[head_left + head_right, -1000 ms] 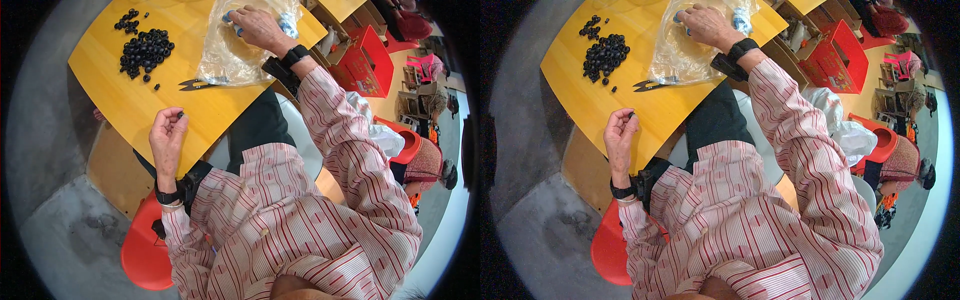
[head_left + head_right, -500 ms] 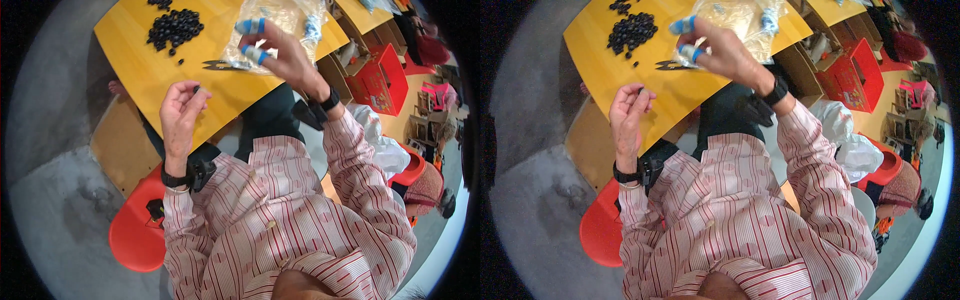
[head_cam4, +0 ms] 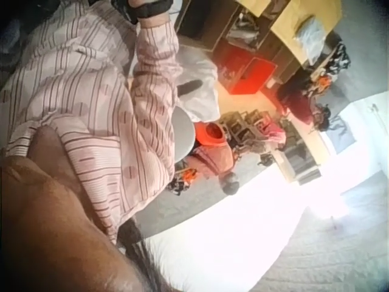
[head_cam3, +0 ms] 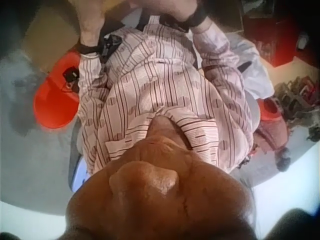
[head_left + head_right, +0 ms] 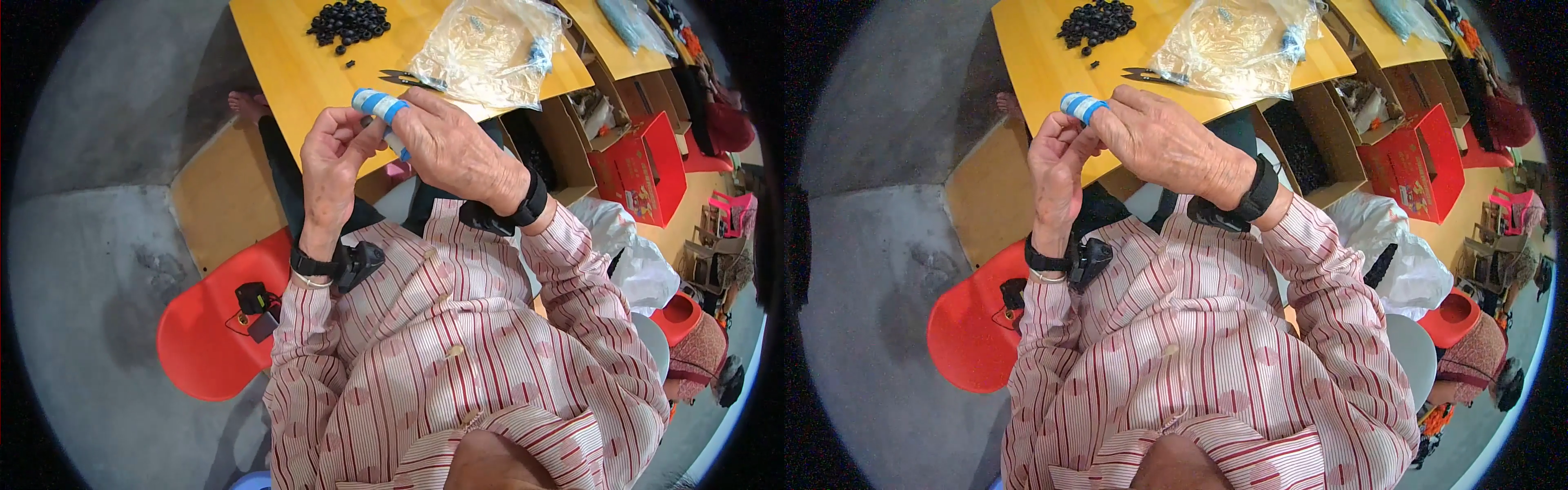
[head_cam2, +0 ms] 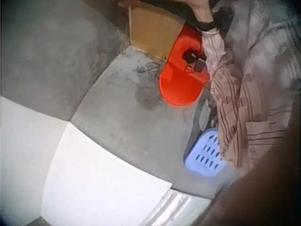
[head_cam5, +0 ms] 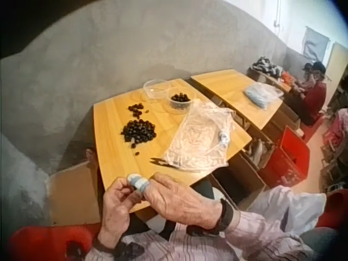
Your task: The person picks up small black rubber components one at a time from the table and trims excess material off them by hand.
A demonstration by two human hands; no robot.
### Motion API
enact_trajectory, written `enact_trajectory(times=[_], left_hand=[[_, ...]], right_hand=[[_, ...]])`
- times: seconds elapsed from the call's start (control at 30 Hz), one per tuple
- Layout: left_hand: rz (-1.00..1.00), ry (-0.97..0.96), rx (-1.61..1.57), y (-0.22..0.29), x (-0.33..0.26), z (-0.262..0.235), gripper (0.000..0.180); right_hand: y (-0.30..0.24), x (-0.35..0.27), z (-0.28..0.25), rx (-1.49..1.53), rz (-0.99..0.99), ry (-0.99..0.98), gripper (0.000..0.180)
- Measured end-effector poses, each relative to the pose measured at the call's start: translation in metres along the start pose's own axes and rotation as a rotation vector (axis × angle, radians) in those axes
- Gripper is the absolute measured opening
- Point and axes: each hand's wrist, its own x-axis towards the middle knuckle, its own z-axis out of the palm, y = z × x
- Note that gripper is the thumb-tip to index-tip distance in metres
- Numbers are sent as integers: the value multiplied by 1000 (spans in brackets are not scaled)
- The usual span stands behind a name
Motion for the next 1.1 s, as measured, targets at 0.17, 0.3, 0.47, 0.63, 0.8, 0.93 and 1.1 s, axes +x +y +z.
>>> enact_trajectory(times=[0.17,0.3,0.47,0.63,0.8,0.93,1.1], left_hand=[[34,33,-67,6,-6,-1,19],[87,10,-52,9,-11,-12,20],[86,84,-159,27,-18,-6,23],[52,54,-297,39,-23,-3,25],[95,69,-217,49,-29,13,23],[123,48,-137,50,-30,13,22],[161,25,-10,48,-33,18,22]], right_hand=[[-12,7,3,112,13,88,41],[-20,11,6,128,32,103,50],[-22,12,-4,322,158,259,55],[-28,6,-12,422,164,320,51],[-30,8,-12,333,136,370,48],[-32,6,-14,361,146,391,44],[-31,-1,-12,395,148,430,39]])
